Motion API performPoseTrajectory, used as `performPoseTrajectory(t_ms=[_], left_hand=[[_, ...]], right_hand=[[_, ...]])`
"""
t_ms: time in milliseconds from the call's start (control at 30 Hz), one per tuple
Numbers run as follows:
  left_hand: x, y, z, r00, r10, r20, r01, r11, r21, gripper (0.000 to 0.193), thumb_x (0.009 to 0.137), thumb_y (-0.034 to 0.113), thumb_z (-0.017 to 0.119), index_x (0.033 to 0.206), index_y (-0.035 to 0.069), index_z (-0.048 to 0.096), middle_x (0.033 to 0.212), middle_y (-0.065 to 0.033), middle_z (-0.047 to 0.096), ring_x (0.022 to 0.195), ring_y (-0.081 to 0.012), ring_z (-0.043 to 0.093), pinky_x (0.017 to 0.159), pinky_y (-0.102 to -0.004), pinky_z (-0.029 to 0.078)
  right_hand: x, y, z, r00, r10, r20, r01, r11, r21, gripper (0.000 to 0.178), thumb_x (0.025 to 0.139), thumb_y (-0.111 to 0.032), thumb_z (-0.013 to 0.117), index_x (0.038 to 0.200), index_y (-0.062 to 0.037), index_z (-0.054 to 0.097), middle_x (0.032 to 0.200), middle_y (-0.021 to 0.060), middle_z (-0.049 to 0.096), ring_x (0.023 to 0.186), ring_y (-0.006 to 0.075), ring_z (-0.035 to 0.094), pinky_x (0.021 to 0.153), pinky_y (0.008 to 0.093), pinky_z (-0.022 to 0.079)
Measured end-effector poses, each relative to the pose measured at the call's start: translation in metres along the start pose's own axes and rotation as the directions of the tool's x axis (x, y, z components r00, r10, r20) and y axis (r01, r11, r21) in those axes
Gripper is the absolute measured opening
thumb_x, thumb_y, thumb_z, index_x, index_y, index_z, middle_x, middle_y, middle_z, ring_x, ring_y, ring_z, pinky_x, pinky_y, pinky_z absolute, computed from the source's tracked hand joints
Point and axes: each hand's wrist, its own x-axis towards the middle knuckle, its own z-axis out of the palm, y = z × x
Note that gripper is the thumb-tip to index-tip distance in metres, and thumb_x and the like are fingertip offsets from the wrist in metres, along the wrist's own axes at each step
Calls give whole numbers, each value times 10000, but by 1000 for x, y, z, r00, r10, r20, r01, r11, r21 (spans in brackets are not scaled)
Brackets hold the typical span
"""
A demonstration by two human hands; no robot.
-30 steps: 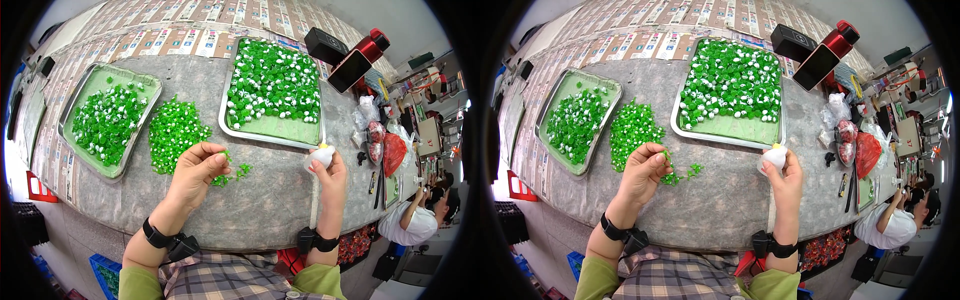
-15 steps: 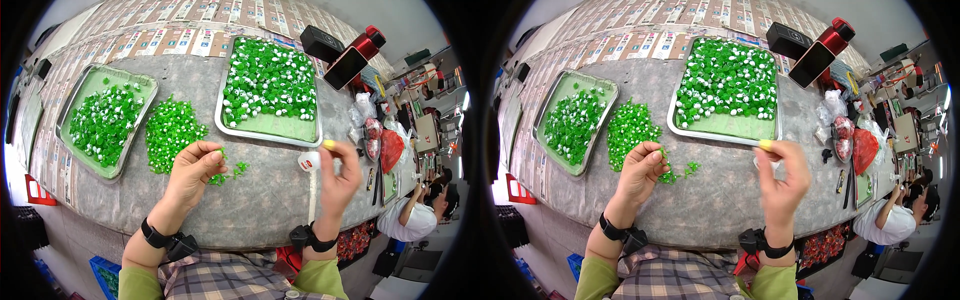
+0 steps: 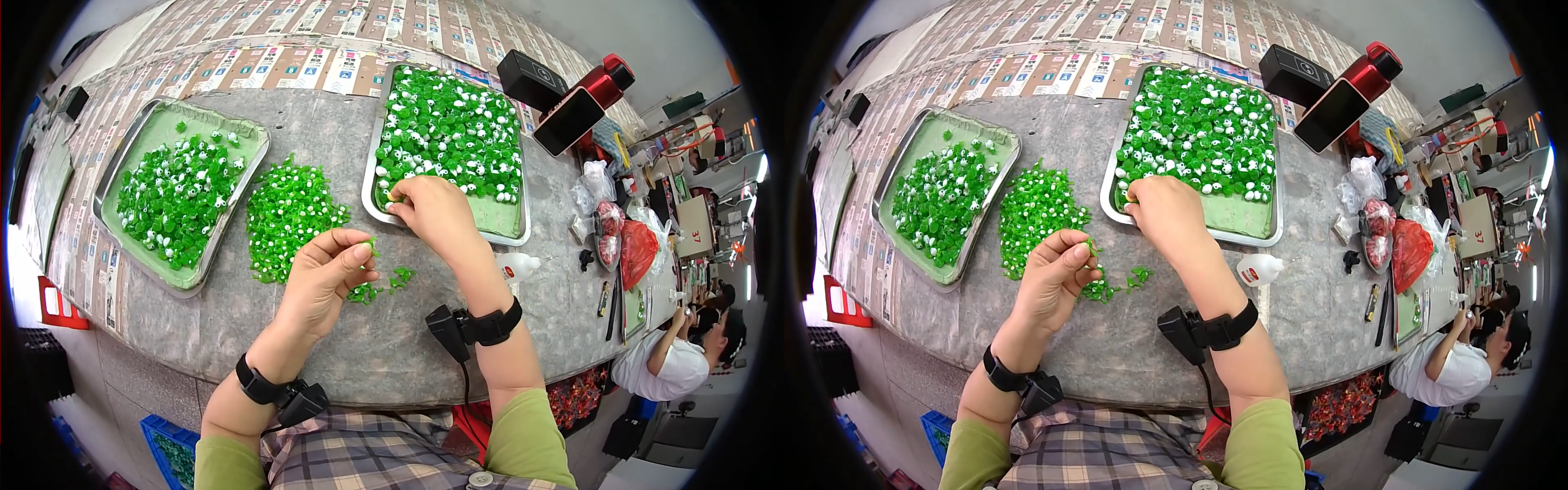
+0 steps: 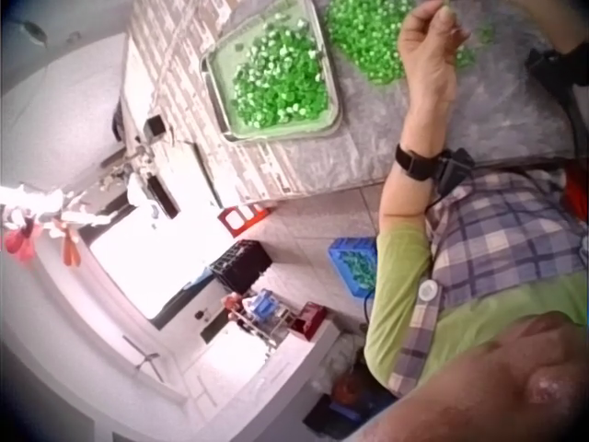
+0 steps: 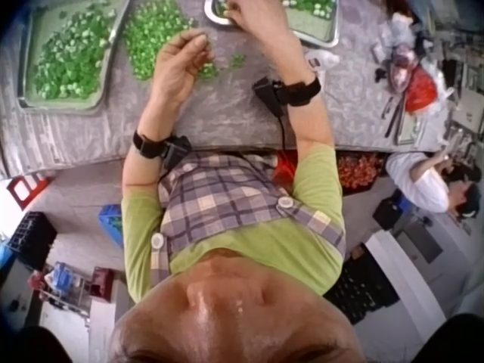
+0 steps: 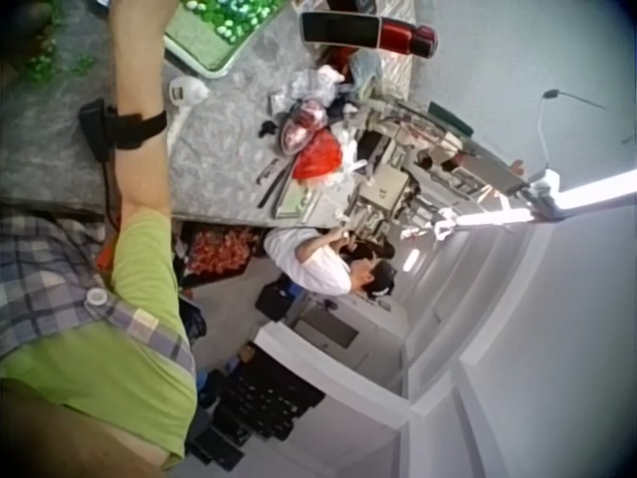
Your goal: The person applies glue from a bottle onto small plastic parts and presses them onto toy figures by hand.
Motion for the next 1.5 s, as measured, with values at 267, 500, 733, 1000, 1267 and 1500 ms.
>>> performPoseTrajectory(t_ms=[267, 500, 733, 1000, 1267, 1500], left_hand=[[0, -1, 2, 1000, -1, -2, 1, 1000, 13, 133, 754, 95, 578, 870, 40, 541, 743, -17, 551, 670, -92, 534, 623, -235, 473], [0, -1, 1, 1000, 5, -1, -5, 1000, 9, 129, 761, 96, 569, 873, 42, 537, 754, -16, 559, 666, -90, 536, 619, -231, 470], [-2, -4, 3, 994, -41, 105, 24, 988, 154, 136, 739, 104, 589, 842, 41, 526, 790, -53, 576, 666, -105, 542, 585, -228, 465], [-2, -9, 5, 977, -131, 168, 108, 984, 138, 138, 754, 111, 577, 853, 22, 541, 767, -54, 577, 663, -114, 561, 609, -225, 478], [0, -10, 1, 967, -164, 194, 176, 983, -49, 139, 770, 92, 551, 887, 25, 516, 771, -72, 579, 687, -138, 579, 611, -232, 500], [1, -12, 0, 976, -144, 166, 156, 986, -60, 126, 762, 68, 556, 876, 27, 519, 782, -69, 576, 681, -133, 580, 615, -237, 501]], right_hand=[[2, -2, -8, 977, 121, 178, -128, 991, 28, 127, 655, -178, 610, 722, -72, 598, 706, 84, 582, 705, 245, 561, 634, 348, 438], [-23, -12, -37, 996, 81, 26, -85, 968, 236, 156, 661, -138, 620, 754, -22, 570, 591, 53, 535, 530, 152, 527, 512, 260, 416], [-73, -27, -37, 988, 48, 145, -126, 788, 602, 160, 691, -118, 607, 784, -3, 546, 659, 71, 553, 571, 148, 553, 522, 245, 433], [-85, -26, -22, 944, 214, 253, -313, 327, 892, 156, 720, -54, 590, 860, 6, 554, 825, 65, 594, 746, 100, 578, 646, 213, 457], [-87, -25, -24, 989, 125, 74, -122, 439, 890, 211, 717, 0, 587, 923, 10, 546, 858, 51, 577, 784, 111, 563, 689, 217, 448], [-88, -26, -16, 988, 146, -56, -31, 536, 844, 200, 703, -17, 605, 896, 2, 557, 825, 63, 587, 757, 118, 570, 688, 224, 446]])
